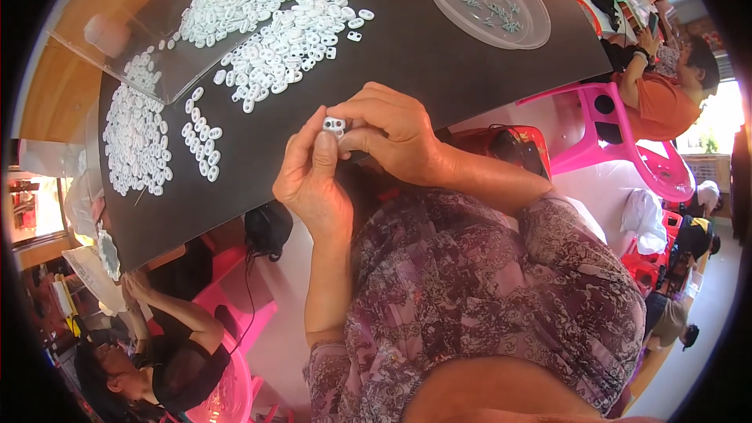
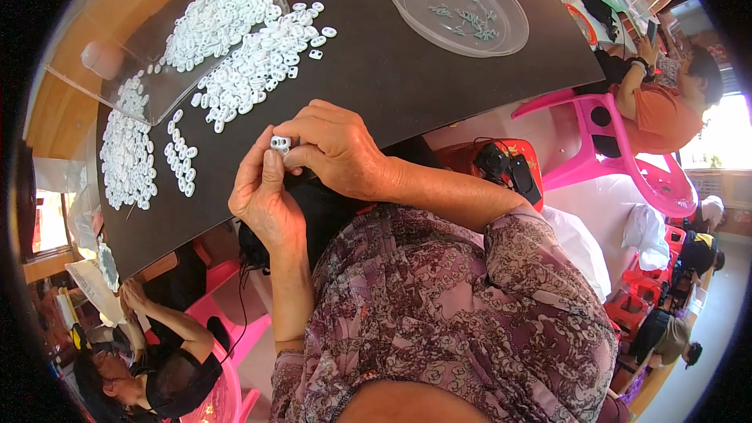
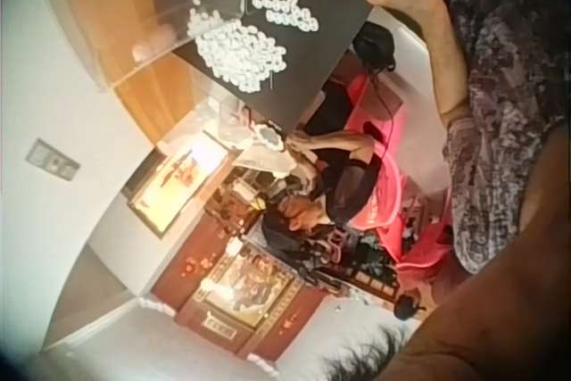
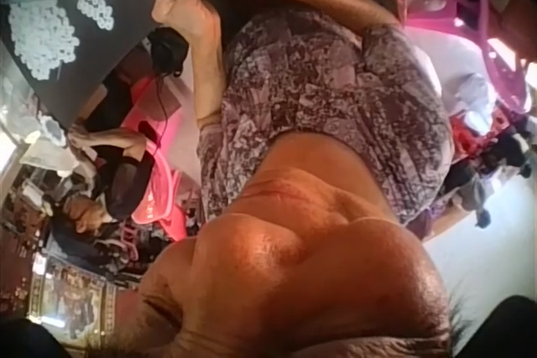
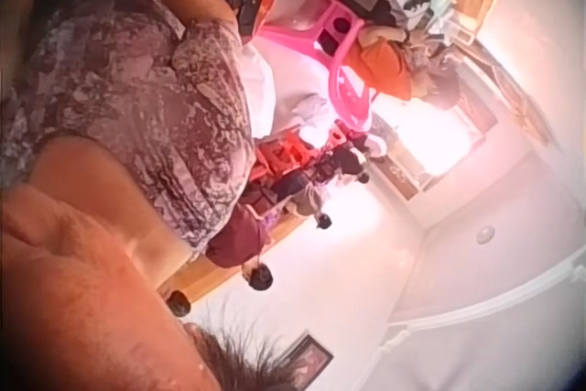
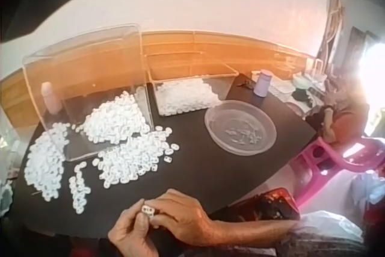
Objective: Manual assembly of small white plastic components by fitting rings into larger circular housings.
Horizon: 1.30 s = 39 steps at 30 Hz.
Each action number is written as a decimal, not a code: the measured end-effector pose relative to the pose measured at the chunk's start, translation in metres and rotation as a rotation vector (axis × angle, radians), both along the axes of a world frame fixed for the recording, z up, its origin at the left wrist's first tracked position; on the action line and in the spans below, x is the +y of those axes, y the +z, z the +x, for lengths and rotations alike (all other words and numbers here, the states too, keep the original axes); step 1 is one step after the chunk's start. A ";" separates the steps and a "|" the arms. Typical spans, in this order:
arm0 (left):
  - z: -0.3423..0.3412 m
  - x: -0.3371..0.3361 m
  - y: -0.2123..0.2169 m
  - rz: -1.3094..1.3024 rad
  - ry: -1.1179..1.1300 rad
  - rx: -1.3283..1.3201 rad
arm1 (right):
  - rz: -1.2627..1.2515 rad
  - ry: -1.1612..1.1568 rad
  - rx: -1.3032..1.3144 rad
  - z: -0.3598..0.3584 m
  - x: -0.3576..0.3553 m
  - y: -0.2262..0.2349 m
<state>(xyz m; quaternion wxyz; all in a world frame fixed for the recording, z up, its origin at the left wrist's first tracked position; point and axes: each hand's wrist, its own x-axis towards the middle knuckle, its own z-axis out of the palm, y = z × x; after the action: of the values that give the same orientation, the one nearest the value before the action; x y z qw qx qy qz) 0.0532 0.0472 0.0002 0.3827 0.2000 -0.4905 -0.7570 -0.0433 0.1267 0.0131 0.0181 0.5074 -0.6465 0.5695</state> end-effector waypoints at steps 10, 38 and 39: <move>-0.005 0.007 -0.011 -0.054 0.093 0.090 | -0.021 -0.034 -0.008 0.006 -0.002 -0.001; -0.001 0.002 -0.018 0.022 0.102 0.162 | -0.120 -0.026 0.029 0.010 -0.013 -0.011; -0.001 0.002 -0.018 0.030 0.100 0.174 | -0.136 -0.030 0.043 0.010 -0.014 -0.011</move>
<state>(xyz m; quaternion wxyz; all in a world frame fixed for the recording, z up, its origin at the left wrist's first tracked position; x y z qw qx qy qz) 0.0523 0.0495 -0.0180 0.4580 0.1633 -0.4336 -0.7587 -0.0329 0.1129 0.0017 0.0748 0.5072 -0.6133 0.6008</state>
